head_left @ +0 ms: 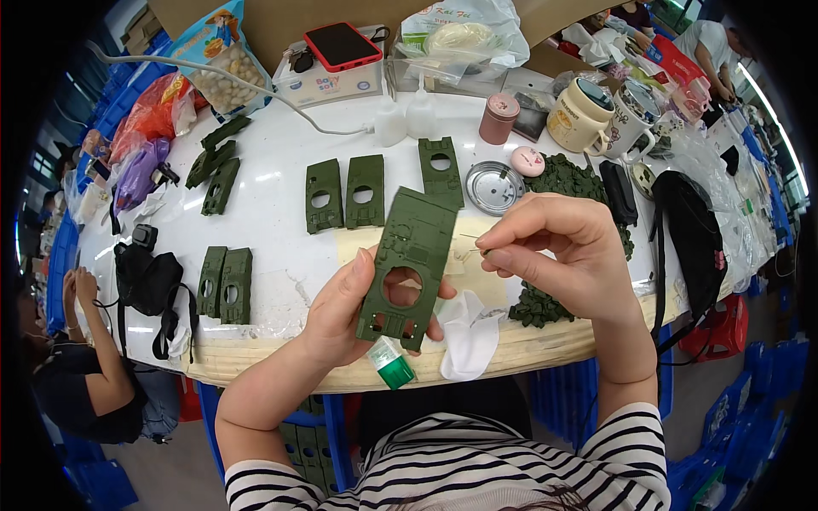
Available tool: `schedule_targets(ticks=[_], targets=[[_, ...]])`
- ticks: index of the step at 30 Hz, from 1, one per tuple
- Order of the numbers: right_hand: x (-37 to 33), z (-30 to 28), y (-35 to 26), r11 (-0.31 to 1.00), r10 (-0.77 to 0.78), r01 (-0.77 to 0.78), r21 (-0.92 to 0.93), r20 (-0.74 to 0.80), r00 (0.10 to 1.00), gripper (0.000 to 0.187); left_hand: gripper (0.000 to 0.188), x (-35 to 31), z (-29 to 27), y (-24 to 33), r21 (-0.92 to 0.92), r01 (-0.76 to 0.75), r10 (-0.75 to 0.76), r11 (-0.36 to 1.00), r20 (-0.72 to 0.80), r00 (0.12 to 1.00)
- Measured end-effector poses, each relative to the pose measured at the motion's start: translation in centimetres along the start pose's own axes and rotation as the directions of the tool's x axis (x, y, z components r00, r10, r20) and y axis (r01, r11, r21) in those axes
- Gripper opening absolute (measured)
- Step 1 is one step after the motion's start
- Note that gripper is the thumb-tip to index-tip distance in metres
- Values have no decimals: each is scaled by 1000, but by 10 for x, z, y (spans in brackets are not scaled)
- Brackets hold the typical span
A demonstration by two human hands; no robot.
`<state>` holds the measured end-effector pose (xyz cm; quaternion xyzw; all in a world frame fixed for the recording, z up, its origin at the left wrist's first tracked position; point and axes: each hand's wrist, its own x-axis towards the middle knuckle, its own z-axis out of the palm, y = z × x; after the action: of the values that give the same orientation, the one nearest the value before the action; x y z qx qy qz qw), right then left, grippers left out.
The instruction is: Assembling plastic toy tank hulls by applying glue to specific components and joining them.
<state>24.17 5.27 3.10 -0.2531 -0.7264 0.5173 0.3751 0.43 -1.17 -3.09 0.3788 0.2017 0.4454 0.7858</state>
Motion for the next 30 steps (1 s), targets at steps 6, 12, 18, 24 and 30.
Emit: schedule_targets(ticks=[6, 12, 18, 24, 30], targets=[[4, -1, 3, 948, -252, 249, -197, 9, 968, 6, 70, 2, -7, 5, 36, 196, -199, 980, 158, 967], [5, -7, 5, 999, 25, -35, 20, 364, 931, 8, 78, 2, 0, 8, -18, 206, -205, 978, 53, 977], [6, 0, 9, 971, 115, -124, 202, 57, 992, 13, 88, 7, 19, 13, -96, -77, 75, 992, -23, 997], [4, 5, 10, 991, 52, -59, 121, 58, 997, 12, 88, 4, 3, -6, 220, -231, 261, 948, -114, 959], [3, -7, 0, 996, -80, 85, 33, -137, 987, 10, 70, 3, 3, -12, 221, -230, 226, 948, 45, 973]])
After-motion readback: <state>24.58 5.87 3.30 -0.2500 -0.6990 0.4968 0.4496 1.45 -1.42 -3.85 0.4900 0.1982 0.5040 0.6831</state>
